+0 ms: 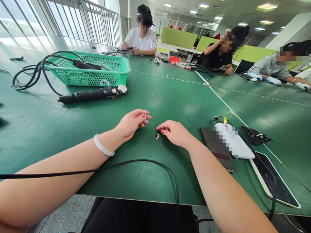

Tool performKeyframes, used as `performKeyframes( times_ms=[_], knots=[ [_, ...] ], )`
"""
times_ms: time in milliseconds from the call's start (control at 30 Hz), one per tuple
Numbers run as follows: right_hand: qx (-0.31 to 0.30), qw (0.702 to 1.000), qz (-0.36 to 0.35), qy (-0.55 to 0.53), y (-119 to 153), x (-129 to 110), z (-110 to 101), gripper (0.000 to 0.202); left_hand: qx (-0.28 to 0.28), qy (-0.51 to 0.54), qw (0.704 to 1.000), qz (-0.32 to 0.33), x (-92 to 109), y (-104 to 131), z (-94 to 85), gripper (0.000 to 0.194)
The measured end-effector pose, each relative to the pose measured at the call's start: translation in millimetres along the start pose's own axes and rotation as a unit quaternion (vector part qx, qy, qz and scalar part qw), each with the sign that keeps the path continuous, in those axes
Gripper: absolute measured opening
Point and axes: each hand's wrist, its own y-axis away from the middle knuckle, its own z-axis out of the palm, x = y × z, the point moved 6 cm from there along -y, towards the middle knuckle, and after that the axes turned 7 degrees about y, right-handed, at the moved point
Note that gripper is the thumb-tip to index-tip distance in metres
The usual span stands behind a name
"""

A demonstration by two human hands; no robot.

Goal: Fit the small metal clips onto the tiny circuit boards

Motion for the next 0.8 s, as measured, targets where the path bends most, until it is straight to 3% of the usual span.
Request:
performKeyframes(
  times_ms=[300,467,567,700,800],
  knots=[
    [0.009,0.998,-0.055,0.007,1.8,-19.1,2.1,0.011,-0.032,0.044,0.996,-0.071,-10.7,1.5,4.8,0.02],
    [0.022,0.996,-0.08,0.019,3.5,-29.0,2.2,0.015,-0.047,0.017,0.996,-0.077,-11.0,2.0,6.6,0.015],
    [0.065,0.994,-0.041,-0.081,4.0,-22.9,-5.1,0.016,-0.078,0.008,0.995,-0.069,-11.3,2.6,8.6,0.014],
    [0.151,0.962,0.029,-0.226,2.5,-10.0,-12.6,0.02,-0.138,0.003,0.989,-0.057,-11.7,4.0,13.1,0.012],
    [0.132,0.918,0.066,-0.369,-1.9,-7.2,-3.1,0.013,-0.167,0.006,0.985,-0.043,-10.6,5.5,17.3,0.016]
  ],
)
